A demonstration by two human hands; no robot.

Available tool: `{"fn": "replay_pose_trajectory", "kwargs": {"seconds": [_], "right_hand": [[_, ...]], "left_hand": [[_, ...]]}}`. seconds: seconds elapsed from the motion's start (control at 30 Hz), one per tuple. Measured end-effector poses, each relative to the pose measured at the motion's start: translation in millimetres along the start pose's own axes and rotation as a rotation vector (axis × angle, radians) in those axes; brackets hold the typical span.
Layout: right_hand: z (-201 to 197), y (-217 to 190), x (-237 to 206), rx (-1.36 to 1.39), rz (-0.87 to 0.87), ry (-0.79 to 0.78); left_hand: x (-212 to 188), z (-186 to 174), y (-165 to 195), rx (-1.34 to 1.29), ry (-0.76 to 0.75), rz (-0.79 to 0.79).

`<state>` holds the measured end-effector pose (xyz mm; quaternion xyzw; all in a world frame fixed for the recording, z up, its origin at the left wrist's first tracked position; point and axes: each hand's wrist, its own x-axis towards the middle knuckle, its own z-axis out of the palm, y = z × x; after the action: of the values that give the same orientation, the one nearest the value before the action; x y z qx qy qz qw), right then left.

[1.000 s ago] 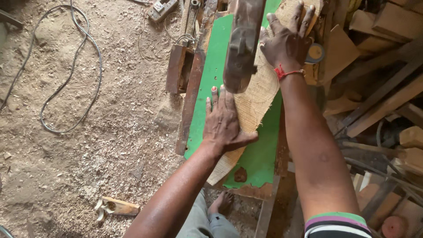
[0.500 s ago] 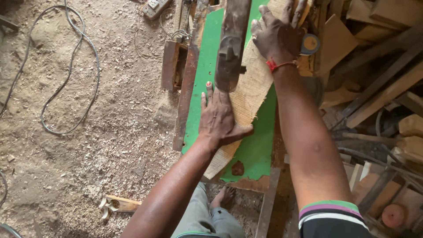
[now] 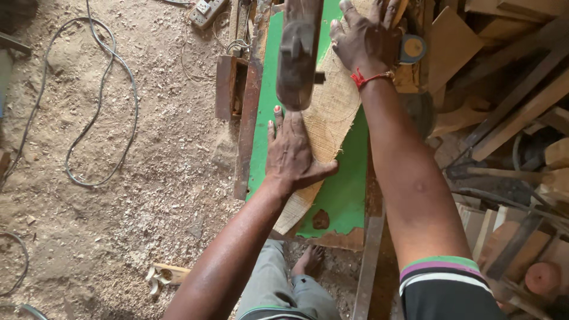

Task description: The person opens a small packet, carries a rough wooden plank to a bandsaw, and guides the plank lengthwise through the moving blade with both hands, cutting it into a narrower board. The cutting continues through the end of the clip.

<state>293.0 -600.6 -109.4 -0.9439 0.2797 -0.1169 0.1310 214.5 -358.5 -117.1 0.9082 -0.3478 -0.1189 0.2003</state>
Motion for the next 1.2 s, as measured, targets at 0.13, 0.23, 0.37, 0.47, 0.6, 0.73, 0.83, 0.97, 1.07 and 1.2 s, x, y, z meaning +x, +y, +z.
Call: {"fn": "replay_pose_trajectory", "kwargs": {"seconds": [0.13, 0.23, 0.37, 0.47, 0.6, 0.73, 0.83, 0.97, 1.07, 1.2], "right_hand": [[-2, -1, 0, 0.008, 0.029, -0.046], [-2, -1, -1, 0.021, -0.001, 0.017], [-4, -2, -2, 0.027, -0.031, 0.097], [-5, -3, -2, 0.030, -0.006, 0.045], [-3, -1, 0, 0.011, 0.017, 0.003], [2, 1, 1, 0.008, -0.011, 0.053], [4, 3, 2, -0.008, 0.039, -0.034], [7, 4, 3, -0.017, -0.059, 0.154], [9, 6, 3, -0.012, -0.040, 0.105], [11, 8, 4, -0.027, -0.048, 0.123]], "left_hand": [[1, 0, -1, 0.018, -0.053, -0.022], [1, -1, -2, 0.008, -0.023, 0.018], [0, -2, -1, 0.007, -0.023, -0.016], [0, -3, 0, 0.006, -0.002, -0.006], [2, -2, -1, 0.009, -0.010, 0.002], [3, 0, -3, 0.019, -0.004, 0.006], [3, 1, -3, -0.008, 0.019, 0.011], [3, 0, -3, -0.001, -0.016, 0.010], [3, 0, -3, 0.029, -0.024, 0.005], [3, 2, -4, 0.020, -0.012, 0.007]]}}
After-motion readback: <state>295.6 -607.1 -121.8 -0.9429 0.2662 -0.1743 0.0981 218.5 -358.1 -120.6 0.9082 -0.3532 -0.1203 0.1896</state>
